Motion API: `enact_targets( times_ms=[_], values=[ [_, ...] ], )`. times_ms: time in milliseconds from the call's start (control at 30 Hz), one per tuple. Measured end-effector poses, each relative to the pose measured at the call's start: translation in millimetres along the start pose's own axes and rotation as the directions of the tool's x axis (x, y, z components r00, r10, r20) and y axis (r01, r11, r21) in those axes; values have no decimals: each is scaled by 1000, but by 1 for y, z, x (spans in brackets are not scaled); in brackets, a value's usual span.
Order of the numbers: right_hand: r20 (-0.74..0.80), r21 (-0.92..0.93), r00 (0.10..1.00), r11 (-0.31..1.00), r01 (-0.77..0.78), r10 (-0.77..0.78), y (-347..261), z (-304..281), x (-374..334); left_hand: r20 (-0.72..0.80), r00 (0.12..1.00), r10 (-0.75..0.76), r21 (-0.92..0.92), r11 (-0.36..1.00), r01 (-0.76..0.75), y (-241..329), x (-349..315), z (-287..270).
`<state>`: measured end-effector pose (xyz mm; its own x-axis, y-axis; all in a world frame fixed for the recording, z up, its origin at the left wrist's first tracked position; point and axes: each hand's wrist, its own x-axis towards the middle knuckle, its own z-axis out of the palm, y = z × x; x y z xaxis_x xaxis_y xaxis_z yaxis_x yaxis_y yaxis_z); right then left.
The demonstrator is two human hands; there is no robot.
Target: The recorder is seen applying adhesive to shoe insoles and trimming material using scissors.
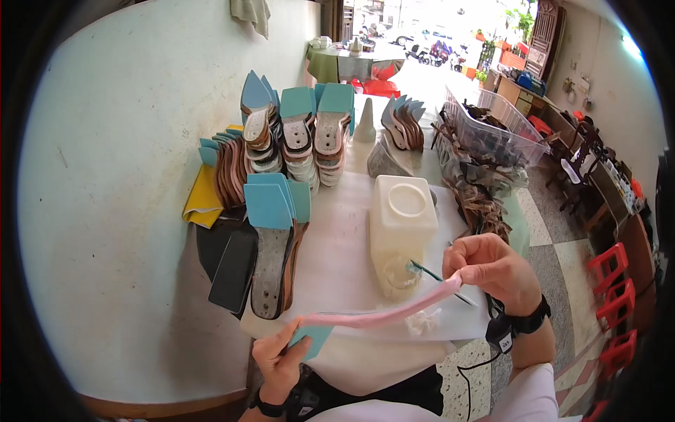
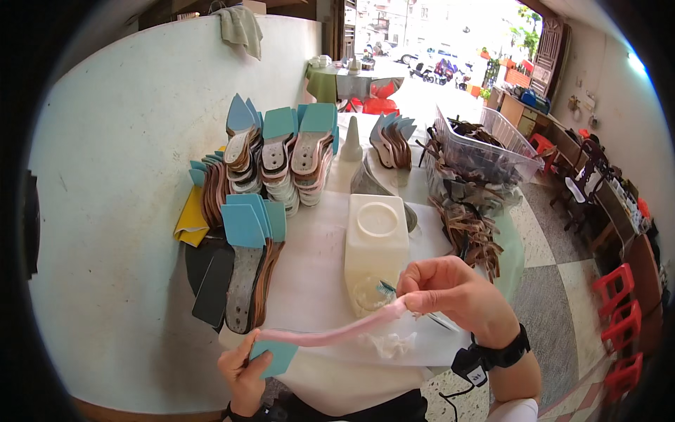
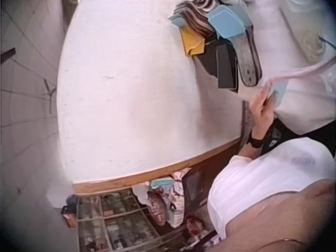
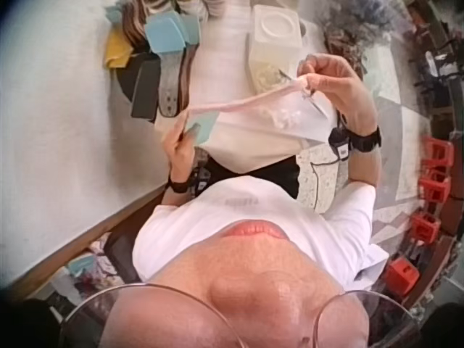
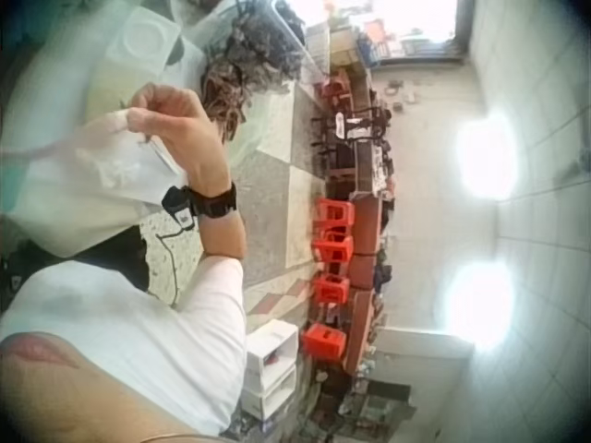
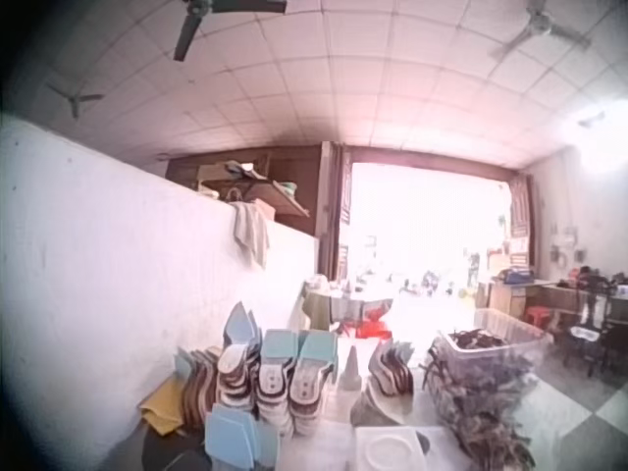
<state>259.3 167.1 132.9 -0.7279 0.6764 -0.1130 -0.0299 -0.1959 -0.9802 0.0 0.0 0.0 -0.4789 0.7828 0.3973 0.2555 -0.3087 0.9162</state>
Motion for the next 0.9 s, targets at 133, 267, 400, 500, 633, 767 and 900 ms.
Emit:
enact_targets(
  times_ms=[133,267,400,500,633,767,900],
  values=[
    [49,143,998,989,23,-30,7,-1,1,-24,990,-141,-120,983,138,4,0,2],
    [101,222,993,975,31,-55,10,-4,3,-12,975,-223,-265,940,212,8,-2,13],
    [129,223,989,974,44,-74,13,-12,1,15,972,-236,-304,925,229,8,-3,24],
    [168,243,983,970,25,-68,13,-21,2,49,956,-289,-298,909,290,12,0,32],
    [153,326,987,945,-4,-49,21,-32,2,42,922,-386,-330,865,377,33,5,54],
    [127,455,992,890,-37,-24,14,-35,0,133,936,-325,-450,822,349,21,11,62],
    [125,570,984,821,31,-124,17,-42,-2,147,926,-347,-515,773,371,26,19,81]
  ],
)
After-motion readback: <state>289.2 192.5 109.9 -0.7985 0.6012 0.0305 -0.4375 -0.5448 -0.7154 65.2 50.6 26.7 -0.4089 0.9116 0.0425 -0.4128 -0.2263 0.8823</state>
